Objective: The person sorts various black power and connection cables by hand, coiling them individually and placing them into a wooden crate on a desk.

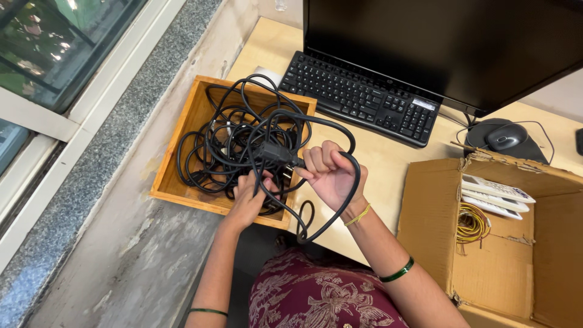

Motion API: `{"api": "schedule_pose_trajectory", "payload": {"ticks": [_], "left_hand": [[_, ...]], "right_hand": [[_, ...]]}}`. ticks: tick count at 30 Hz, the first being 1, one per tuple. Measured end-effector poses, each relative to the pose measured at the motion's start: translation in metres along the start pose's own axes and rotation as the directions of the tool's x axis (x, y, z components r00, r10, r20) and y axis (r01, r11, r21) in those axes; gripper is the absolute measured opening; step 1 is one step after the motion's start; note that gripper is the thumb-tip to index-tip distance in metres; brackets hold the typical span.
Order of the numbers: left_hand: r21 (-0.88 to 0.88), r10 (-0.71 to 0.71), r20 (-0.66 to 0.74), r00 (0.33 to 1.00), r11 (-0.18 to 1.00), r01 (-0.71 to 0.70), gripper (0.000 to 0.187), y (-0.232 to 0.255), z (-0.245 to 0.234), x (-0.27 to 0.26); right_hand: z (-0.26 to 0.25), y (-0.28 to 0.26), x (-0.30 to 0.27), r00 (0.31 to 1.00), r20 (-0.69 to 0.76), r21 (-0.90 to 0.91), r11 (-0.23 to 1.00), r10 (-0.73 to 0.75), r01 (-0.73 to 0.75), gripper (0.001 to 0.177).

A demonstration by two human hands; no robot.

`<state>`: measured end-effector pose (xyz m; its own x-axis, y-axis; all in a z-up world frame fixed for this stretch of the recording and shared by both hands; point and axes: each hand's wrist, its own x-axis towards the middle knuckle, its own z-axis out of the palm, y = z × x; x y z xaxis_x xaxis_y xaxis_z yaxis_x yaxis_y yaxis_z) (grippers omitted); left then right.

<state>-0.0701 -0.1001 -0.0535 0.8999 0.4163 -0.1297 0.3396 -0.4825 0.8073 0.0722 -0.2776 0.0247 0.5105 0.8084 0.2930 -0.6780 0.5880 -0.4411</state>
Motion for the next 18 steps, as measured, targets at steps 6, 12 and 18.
{"api": "schedule_pose_trajectory", "payload": {"ticks": [6, 12, 18], "left_hand": [[0.190, 0.257, -0.220, 0.941, 0.957, -0.217, 0.019, 0.005, -0.036, 0.001], [0.297, 0.286, -0.541, 0.791, 0.945, -0.138, 0.014, 0.035, -0.050, -0.010], [0.147, 0.242, -0.639, 0.730, 0.970, -0.192, 0.019, 0.082, -0.087, -0.025]], "right_hand": [[0.000, 0.002, -0.004, 0.998, -0.012, -0.114, 0.992, -0.064, 0.062, 0.043], [-0.006, -0.003, -0.009, 0.962, -0.218, -0.351, 0.933, -0.162, 0.077, 0.032], [-0.031, -0.006, -0.034, 0.947, -0.280, -0.513, 0.859, -0.159, -0.008, 0.034]]}}
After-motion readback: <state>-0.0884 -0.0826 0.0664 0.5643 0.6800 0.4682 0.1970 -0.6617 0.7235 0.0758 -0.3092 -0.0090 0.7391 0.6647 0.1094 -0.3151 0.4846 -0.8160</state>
